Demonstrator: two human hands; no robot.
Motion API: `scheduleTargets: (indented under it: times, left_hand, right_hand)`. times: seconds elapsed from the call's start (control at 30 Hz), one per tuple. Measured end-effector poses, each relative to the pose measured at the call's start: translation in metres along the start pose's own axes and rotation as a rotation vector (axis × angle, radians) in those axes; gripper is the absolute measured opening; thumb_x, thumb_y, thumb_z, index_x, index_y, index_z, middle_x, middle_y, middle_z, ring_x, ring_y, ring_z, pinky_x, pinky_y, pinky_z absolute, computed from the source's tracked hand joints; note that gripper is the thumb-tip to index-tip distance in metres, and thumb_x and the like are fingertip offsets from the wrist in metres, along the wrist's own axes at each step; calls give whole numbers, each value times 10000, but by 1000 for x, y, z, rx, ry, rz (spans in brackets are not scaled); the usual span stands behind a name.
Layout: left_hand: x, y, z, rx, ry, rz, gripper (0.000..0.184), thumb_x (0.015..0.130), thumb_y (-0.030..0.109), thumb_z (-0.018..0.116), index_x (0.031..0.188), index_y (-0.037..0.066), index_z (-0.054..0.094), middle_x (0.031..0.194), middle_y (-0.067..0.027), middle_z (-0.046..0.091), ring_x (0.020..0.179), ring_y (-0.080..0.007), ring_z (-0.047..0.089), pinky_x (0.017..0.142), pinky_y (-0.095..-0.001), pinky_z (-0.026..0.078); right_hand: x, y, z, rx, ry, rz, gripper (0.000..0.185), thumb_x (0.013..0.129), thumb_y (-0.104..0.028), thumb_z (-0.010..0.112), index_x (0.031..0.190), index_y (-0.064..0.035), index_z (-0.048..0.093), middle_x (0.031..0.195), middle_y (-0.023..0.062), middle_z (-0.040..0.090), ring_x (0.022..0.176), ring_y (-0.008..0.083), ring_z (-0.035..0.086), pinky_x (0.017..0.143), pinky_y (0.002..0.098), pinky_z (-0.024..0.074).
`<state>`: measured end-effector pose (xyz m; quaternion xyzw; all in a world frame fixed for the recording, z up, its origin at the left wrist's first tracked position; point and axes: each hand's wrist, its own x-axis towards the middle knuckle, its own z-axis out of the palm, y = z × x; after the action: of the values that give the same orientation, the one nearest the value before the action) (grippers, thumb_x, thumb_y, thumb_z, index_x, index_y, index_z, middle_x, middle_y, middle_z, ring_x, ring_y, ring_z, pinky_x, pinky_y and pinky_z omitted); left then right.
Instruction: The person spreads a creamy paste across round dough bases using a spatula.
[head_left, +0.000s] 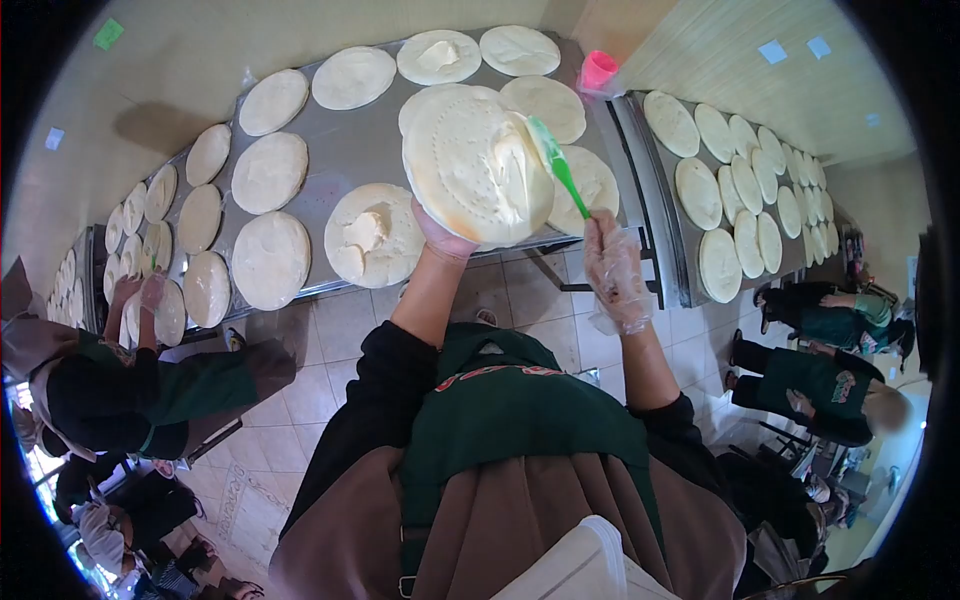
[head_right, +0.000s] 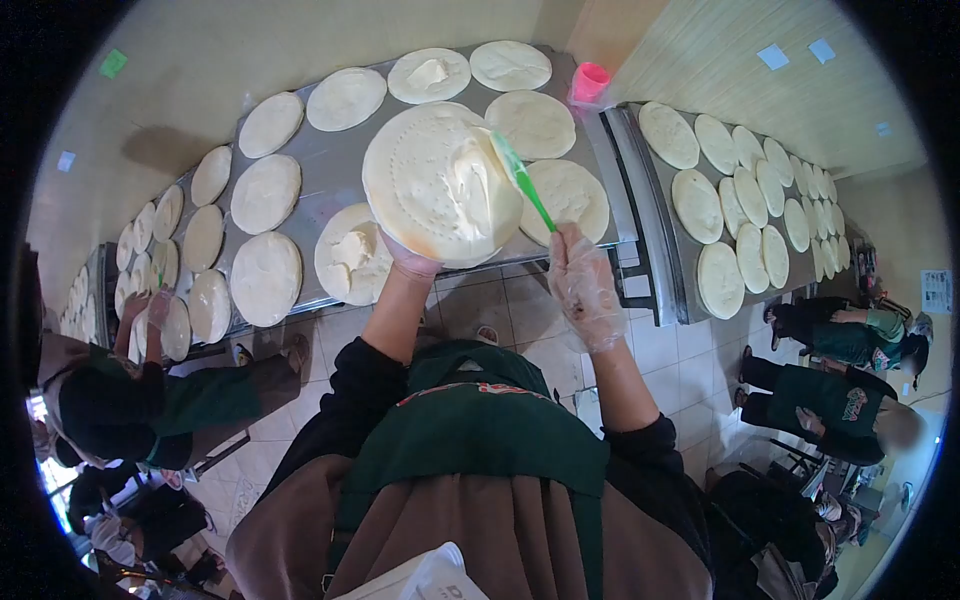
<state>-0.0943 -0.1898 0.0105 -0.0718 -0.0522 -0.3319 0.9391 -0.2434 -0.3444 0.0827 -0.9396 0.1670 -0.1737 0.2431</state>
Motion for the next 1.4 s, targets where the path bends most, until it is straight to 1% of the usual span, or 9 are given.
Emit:
scheduleTargets:
  times: [0.27,0.47,0.53,0.77,0.97,1.1,1.2,1.33,1.4]
  left_hand:
    - [11,-10,6,53,40,-103,549,930,443,371,1365,109,379,1359,-96,457,1230,-288,456,1040,-470,355]
    - [19,-19,15,446,273,2,522,942,423,328,1352,107,395,1319,-96,488,1191,-283,489,1007,-469,390]
    - [21,-16,1,443,346,-12,625,928,566,303,1349,114,395,1272,-100,520,1154,-273,513,984,-429,409]
    - [14,-11,-13,305,278,8,595,914,523,310,1311,101,446,1264,-110,535,1147,-288,524,969,-447,422]
    - [12,-2,-21,151,167,60,624,900,508,324,1360,94,399,1329,-135,481,1191,-336,486,1012,-466,388]
    - [6,-2,-9,128,-16,-23,601,914,469,318,1377,90,372,1360,-142,449,1225,-327,460,1027,-471,379]
    - [13,-12,-4,267,163,-13,606,920,485,324,1381,93,371,1347,-140,463,1210,-325,472,1025,-466,379]
    - [16,-11,3,9,-29,-187,590,929,488,325,1372,103,382,1329,-133,482,1190,-318,492,1017,-460,389]
    - [20,-12,3,394,220,-98,599,922,519,324,1359,116,397,1319,-124,490,1186,-310,496,1007,-467,398]
  right_hand:
    - [-16,-12,25,116,-16,24,104,918,-97,505,1001,-50,545,731,222,582,653,410,575,561,407,449]
    - [-26,-21,34,261,-19,-5,74,890,-31,519,962,-44,528,732,217,573,666,391,579,563,425,442]
    - [-31,-21,37,230,-64,-67,101,874,-18,536,973,-36,540,741,215,577,666,378,582,572,407,447]
    - [-32,-41,29,315,-75,-201,131,873,-27,535,1002,-44,556,751,202,589,676,372,589,586,364,462]
    - [-15,-21,23,445,-59,-13,101,910,-86,500,992,-57,554,731,193,592,645,388,592,567,393,466]
    - [6,-10,11,210,21,133,90,919,-111,494,968,-57,546,703,214,586,656,400,599,563,410,466]
    - [6,-13,17,124,54,69,93,918,-118,498,966,-54,544,698,225,583,656,410,593,560,426,462]
    - [-6,-19,31,71,8,-96,106,916,-119,500,961,-31,538,704,229,577,663,413,586,568,453,454]
    - [-10,-26,30,104,-21,-150,116,914,-128,502,953,-24,533,719,228,579,673,405,590,570,449,457]
